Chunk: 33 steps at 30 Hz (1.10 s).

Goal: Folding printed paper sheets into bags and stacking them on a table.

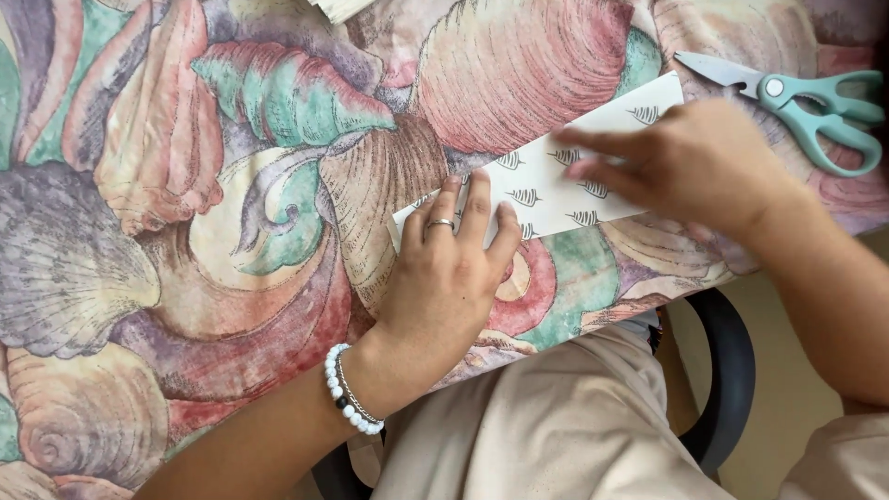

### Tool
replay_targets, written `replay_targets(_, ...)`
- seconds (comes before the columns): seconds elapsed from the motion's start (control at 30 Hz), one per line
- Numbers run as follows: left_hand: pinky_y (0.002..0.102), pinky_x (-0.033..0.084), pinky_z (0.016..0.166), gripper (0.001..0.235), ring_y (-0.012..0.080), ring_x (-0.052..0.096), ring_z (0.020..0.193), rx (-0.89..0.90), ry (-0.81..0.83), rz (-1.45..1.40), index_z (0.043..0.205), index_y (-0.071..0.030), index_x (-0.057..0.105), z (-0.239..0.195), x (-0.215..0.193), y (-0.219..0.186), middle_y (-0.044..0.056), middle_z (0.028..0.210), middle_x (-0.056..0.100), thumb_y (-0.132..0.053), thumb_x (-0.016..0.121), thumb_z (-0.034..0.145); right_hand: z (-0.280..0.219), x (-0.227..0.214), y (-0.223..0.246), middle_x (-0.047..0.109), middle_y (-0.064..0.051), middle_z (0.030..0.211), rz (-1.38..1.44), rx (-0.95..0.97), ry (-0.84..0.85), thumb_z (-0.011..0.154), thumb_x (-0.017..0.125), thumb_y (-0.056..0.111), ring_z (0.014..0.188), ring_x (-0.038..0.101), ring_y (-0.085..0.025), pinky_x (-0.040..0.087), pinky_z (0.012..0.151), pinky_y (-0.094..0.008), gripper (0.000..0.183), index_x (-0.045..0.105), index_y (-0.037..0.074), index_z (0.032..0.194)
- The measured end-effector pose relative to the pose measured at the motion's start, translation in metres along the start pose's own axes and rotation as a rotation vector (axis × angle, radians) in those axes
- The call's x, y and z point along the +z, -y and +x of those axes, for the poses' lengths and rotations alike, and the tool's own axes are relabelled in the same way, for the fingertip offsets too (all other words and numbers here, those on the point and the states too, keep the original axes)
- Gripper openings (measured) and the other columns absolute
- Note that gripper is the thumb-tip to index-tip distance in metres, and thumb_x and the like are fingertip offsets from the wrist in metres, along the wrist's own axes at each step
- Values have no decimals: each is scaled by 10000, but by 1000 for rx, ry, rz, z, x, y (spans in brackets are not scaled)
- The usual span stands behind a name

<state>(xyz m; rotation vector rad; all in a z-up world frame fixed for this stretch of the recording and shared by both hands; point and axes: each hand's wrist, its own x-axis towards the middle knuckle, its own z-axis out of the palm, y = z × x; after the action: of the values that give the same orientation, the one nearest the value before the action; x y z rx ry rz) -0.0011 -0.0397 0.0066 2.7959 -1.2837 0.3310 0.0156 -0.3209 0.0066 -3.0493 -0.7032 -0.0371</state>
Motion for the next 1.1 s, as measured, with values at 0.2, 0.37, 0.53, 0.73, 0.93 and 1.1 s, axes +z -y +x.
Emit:
replay_targets(0.2,465,502,971,741,414,581,1231,61,69,49,1598,-343,311,-5,6,1,285,1479,475,-134,568,936,-44,13,-62,419,-31,395,-101,283,-43,1132,711,515,447,369,-175,376,487,-323,374,834,286,1400)
replay_targets(0.37,554,444,1028,679,504,457,1323,90,175,108,1577,-429,313,-5,10,-6,328,1524,377,-229,500,956,-54,11,-50,609,50,597,-217,234,-135,1097,741,523,573,571,-105,429,474,-257,404,822,286,1414)
replay_targets(0.53,600,384,1049,794,401,360,1409,143,218,-19,1540,-332,397,7,-4,5,245,1549,340,-89,581,807,-68,5,6,713,-141,1048,142,-102,-436,965,813,-54,933,626,-301,546,795,-418,217,844,102,1113)
replay_targets(0.73,524,404,980,409,399,515,1185,121,19,-314,1195,-140,688,20,0,7,253,1283,555,40,581,843,-88,21,25,641,-143,1109,199,-113,-354,1002,591,-94,888,616,-323,567,802,-411,228,734,-16,1162)
replay_targets(0.93,621,260,1246,444,529,220,1491,136,32,-610,1278,71,567,17,13,8,340,1575,280,215,462,872,-100,20,14,694,-158,1147,154,-43,-370,1001,637,-99,945,660,-319,586,858,-413,190,756,-38,1136)
replay_targets(1.1,581,221,1264,408,490,270,1494,160,33,-605,1256,34,537,17,17,12,312,1574,326,182,540,876,-97,18,15,678,-173,1147,45,-114,-378,1024,590,-70,941,664,-329,597,854,-403,202,734,-71,1167)
